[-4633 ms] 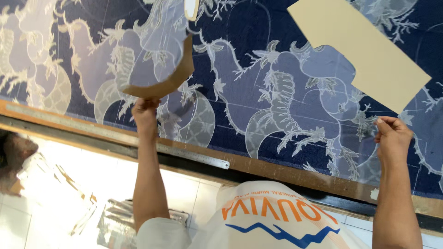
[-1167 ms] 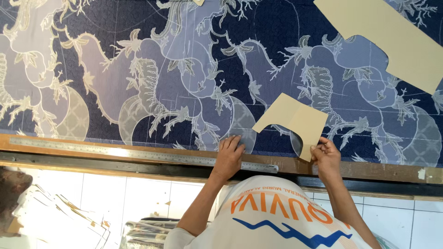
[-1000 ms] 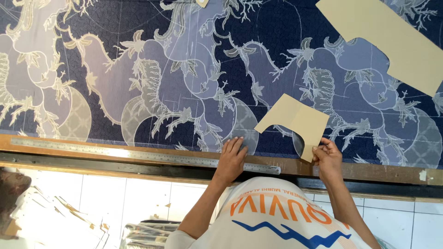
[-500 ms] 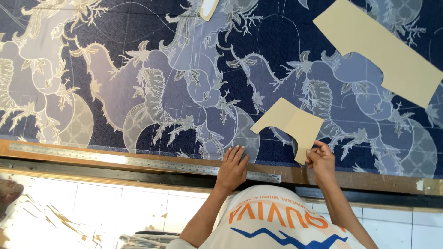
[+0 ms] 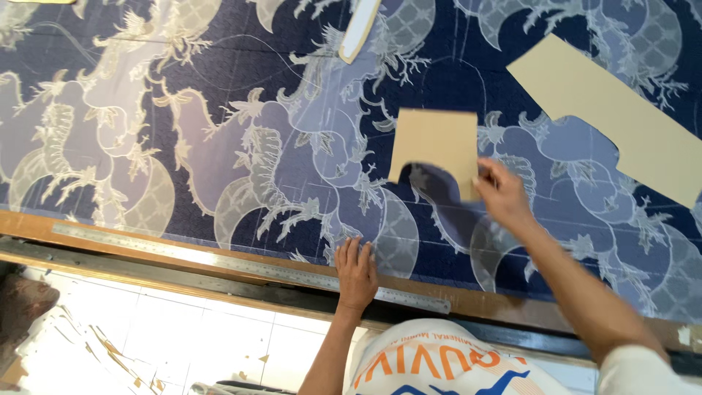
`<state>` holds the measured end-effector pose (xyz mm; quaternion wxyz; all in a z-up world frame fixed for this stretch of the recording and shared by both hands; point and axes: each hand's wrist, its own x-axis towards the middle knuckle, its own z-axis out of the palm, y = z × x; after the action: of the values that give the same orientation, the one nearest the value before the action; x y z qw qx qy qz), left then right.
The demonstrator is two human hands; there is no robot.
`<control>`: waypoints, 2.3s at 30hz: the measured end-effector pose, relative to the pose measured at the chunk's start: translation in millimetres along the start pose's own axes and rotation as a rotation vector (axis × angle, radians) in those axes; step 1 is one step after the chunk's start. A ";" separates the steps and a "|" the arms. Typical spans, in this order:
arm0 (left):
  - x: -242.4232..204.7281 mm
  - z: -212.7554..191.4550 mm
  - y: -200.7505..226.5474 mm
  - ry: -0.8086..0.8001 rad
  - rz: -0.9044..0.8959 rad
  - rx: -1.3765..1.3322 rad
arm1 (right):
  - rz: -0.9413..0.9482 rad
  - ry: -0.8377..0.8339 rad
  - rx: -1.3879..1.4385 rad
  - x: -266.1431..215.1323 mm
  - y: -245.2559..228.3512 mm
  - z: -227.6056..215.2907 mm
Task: The person places cardboard pattern pieces onto a large piece of patterned fabric laid out on a table. Using a white marking tool, they trace the outlines of the patterns onto the fabric. After marking, they remove the patterns and gather them into a stack.
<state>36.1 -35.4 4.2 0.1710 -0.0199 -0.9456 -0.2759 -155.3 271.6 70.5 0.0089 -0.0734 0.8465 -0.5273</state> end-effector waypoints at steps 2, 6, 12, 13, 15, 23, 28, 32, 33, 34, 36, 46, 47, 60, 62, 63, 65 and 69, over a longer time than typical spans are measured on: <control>4.1 -0.2 -2.8 -0.028 -0.028 0.000 | -0.049 -0.037 0.063 56.2 -19.8 10.5; 4.7 0.8 -2.8 -0.028 -0.004 0.028 | -0.062 -0.059 0.298 173.9 -59.0 39.5; 3.6 0.2 -4.5 -0.023 -0.047 0.008 | -0.151 -0.033 0.629 333.0 -91.9 88.8; 3.7 -0.3 -4.7 -0.029 -0.052 0.007 | -0.117 -0.036 0.689 356.1 -95.0 96.3; 5.7 0.1 -6.7 -0.032 -0.060 0.005 | -0.036 -0.007 0.749 392.6 -97.7 111.3; 9.1 -1.1 -5.2 -0.015 -0.074 -0.006 | 0.223 -0.023 0.588 355.1 -56.7 143.9; 11.6 -1.7 -5.2 0.009 -0.057 0.012 | 0.247 -0.094 0.457 219.4 20.2 84.1; 10.9 1.3 -4.0 -0.022 -0.059 0.009 | 0.363 0.121 0.344 117.2 105.5 -5.0; 7.4 0.8 -4.8 -0.012 -0.048 0.037 | 0.368 0.189 0.291 89.3 129.3 -32.6; 2.7 1.4 -2.6 -0.001 -0.037 0.065 | 0.374 0.255 0.237 63.2 152.2 -60.6; 12.0 6.1 -1.2 0.013 0.002 0.099 | 0.382 0.411 0.128 19.5 190.2 -124.9; 8.3 18.8 -0.2 0.027 0.132 0.282 | 0.584 0.734 -0.354 -84.9 296.5 -305.0; 4.8 21.5 5.3 0.040 0.125 0.303 | 0.608 0.693 -0.377 -80.5 300.7 -316.3; -6.5 162.6 241.7 -0.093 0.152 -0.024 | 0.875 0.585 -0.385 -12.3 284.0 -330.2; -9.6 179.1 270.4 -0.131 0.186 -0.057 | 0.872 0.632 -0.328 -11.6 297.9 -330.7; -8.6 186.9 281.1 -0.144 0.197 -0.066 | 0.833 0.655 -0.359 -10.0 307.5 -333.9; -5.3 196.1 291.7 -0.158 0.205 -0.081 | 0.756 0.704 -0.419 -7.5 331.4 -339.9; 6.5 203.5 283.3 -0.160 0.124 -0.123 | 0.410 0.641 -0.369 -9.5 374.1 -361.5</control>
<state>3.8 311.7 -8.4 0.1104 -0.1109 -0.9345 -0.3199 -222.2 757.1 -104.0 -0.1633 0.2640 0.8837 -0.3503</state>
